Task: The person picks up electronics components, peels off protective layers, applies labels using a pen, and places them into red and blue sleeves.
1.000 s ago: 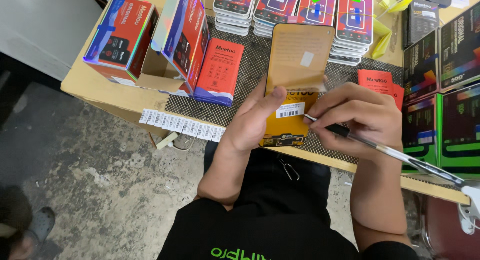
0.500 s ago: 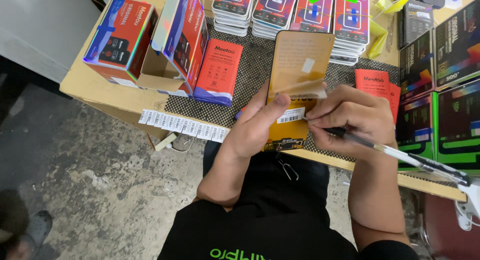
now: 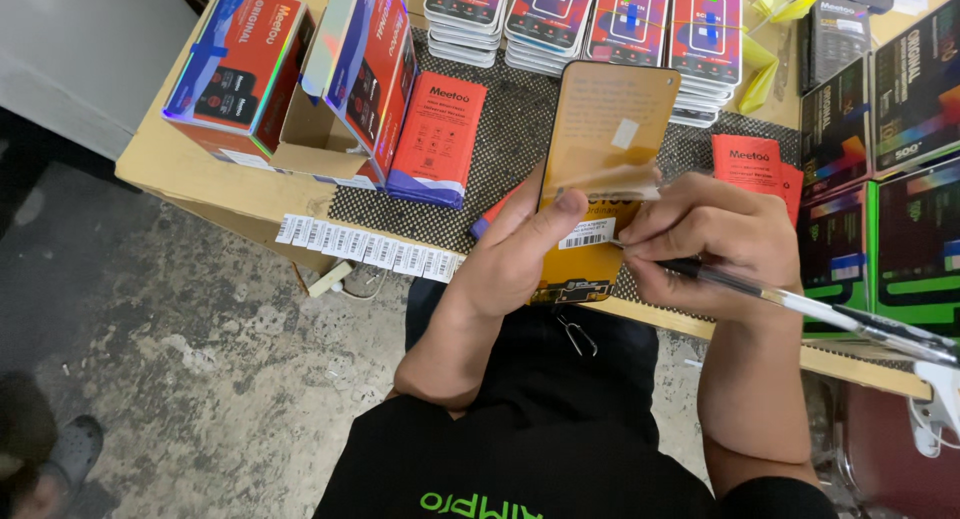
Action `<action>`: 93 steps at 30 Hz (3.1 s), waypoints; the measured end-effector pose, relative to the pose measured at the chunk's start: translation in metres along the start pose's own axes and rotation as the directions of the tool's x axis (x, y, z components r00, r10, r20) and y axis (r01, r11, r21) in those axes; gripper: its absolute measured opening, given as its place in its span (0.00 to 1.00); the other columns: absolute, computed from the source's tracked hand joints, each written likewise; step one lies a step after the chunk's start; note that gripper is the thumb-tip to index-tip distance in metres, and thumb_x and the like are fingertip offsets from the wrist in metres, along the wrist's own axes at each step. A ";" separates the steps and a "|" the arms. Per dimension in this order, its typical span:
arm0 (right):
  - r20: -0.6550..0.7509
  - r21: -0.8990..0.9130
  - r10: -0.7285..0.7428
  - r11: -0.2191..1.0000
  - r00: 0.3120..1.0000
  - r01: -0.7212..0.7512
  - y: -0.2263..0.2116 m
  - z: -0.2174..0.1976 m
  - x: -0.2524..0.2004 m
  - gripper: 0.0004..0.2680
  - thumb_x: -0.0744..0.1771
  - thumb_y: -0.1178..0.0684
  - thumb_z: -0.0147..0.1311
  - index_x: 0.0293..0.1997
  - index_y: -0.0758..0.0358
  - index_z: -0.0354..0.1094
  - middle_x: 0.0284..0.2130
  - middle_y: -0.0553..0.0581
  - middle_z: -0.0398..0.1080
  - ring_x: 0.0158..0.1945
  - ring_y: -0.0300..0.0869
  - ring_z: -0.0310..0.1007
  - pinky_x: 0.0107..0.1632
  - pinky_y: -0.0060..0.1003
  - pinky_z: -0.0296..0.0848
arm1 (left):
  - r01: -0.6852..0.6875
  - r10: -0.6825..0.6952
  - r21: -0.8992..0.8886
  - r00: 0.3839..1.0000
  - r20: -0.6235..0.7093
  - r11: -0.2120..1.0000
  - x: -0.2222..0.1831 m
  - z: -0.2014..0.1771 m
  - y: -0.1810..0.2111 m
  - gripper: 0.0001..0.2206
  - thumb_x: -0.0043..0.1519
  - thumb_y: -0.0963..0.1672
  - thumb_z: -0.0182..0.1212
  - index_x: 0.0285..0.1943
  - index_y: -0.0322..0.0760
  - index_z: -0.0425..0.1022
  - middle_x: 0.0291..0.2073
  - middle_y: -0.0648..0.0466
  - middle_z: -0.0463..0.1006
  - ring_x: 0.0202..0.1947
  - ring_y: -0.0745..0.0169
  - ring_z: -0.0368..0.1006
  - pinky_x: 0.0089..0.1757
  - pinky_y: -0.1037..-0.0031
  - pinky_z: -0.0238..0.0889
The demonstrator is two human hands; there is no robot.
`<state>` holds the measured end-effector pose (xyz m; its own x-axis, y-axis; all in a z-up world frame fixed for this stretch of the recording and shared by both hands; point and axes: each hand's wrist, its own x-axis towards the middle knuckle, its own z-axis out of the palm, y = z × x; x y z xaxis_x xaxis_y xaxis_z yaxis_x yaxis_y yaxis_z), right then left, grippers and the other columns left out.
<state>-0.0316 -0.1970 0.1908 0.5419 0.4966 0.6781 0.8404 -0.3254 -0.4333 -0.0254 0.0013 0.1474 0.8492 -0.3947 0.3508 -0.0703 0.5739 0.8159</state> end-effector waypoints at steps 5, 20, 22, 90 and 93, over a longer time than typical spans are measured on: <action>0.013 0.030 0.027 0.999 1.000 -0.027 0.002 -0.002 -0.003 0.06 0.64 0.61 0.62 0.28 0.63 0.67 0.33 0.61 0.74 0.34 0.41 0.76 0.41 0.32 0.77 | -0.003 0.003 0.003 1.000 -0.005 1.000 0.001 0.000 -0.004 0.25 0.73 0.51 0.49 0.73 0.32 0.61 0.66 0.46 0.71 0.69 0.53 0.66 0.69 0.64 0.58; 0.041 0.005 0.017 1.000 0.999 -0.017 0.008 -0.003 -0.006 0.06 0.64 0.63 0.60 0.29 0.62 0.65 0.33 0.59 0.72 0.36 0.43 0.77 0.41 0.34 0.77 | 0.010 -0.013 -0.098 1.000 -0.026 0.995 0.002 0.003 -0.009 0.24 0.73 0.50 0.50 0.74 0.31 0.61 0.68 0.44 0.69 0.70 0.51 0.65 0.70 0.63 0.57; 0.048 -0.004 0.006 1.000 0.999 -0.006 0.007 -0.003 -0.006 0.06 0.64 0.63 0.61 0.30 0.63 0.65 0.33 0.59 0.72 0.37 0.44 0.77 0.41 0.34 0.77 | 0.025 -0.029 -0.117 0.999 -0.033 0.993 0.003 -0.001 -0.012 0.25 0.72 0.49 0.50 0.74 0.31 0.60 0.68 0.43 0.69 0.70 0.50 0.64 0.70 0.62 0.56; 0.437 -0.160 0.417 0.908 0.797 -0.387 0.012 0.114 -0.199 0.23 0.65 0.52 0.62 0.70 0.54 0.60 0.38 0.49 0.71 0.44 0.43 0.69 0.51 0.37 0.66 | 0.113 -0.110 -0.416 0.993 0.032 0.902 0.008 -0.073 -0.061 0.26 0.64 0.45 0.59 0.71 0.28 0.64 0.60 0.35 0.74 0.51 0.51 0.76 0.47 0.65 0.71; 0.297 0.018 0.465 0.870 0.834 -0.492 -0.002 0.085 -0.204 0.20 0.65 0.52 0.64 0.64 0.56 0.67 0.52 0.58 0.70 0.54 0.43 0.75 0.55 0.33 0.75 | 0.106 -0.119 -0.445 0.993 -0.002 0.889 0.008 -0.075 -0.068 0.28 0.63 0.45 0.60 0.72 0.28 0.63 0.61 0.34 0.74 0.56 0.49 0.75 0.48 0.63 0.72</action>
<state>-0.1440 -0.2292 0.0027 0.8446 0.5014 0.1879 0.4651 -0.5130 -0.7214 0.0252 0.0127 0.0605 0.8525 -0.4590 0.2502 0.2605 0.7880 0.5579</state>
